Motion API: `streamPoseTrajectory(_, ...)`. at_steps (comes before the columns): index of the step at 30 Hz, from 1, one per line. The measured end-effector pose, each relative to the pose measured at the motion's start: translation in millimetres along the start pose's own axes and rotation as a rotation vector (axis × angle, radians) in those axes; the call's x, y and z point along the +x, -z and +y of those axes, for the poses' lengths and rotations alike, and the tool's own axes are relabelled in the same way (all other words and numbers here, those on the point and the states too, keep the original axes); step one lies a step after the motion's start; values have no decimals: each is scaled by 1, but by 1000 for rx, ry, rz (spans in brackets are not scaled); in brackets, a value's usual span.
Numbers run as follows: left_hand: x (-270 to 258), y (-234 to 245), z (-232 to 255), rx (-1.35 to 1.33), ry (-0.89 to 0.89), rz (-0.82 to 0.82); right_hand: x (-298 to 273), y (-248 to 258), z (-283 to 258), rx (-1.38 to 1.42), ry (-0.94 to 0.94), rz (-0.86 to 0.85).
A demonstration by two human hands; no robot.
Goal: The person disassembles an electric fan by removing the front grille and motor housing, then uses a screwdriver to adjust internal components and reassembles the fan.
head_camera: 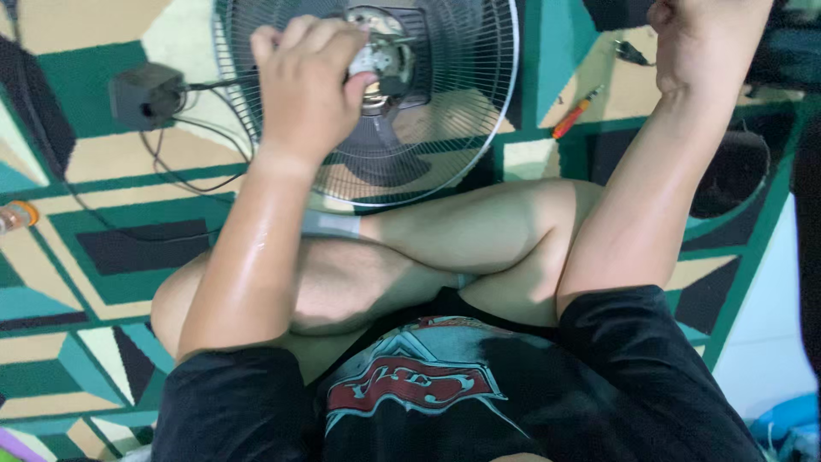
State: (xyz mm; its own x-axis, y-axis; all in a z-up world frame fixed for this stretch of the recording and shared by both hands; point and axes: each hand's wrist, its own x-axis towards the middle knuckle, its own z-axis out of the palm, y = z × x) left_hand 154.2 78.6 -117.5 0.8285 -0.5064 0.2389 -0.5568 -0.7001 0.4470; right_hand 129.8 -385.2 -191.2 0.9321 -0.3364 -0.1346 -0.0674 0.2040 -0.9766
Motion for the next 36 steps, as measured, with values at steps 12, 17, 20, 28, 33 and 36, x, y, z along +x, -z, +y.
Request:
streamPoseTrajectory(12, 3, -11, 3, 29, 76, 73, -41, -168, 18, -333, 90, -432)
streamPoseTrajectory(17, 1, -18, 4, 57, 56, 155, -65, -208, 37, -390, -10, -419)
streamPoseTrajectory(20, 0, -20, 3, 5, 36, 208, -74, -216, 50, -557, 130, -450)
streamPoseTrajectory(28, -1, -25, 0, -77, 34, 229, -71, -223, 85, 14, -384, -152)
streamPoseTrajectory(33, 1, -29, 2, -37, 70, 196, -60, -222, 82, 9, -472, -211)
streamPoseTrajectory(36, 0, -30, 1, -39, 63, 202, -53, -222, 77, -68, -506, -240)
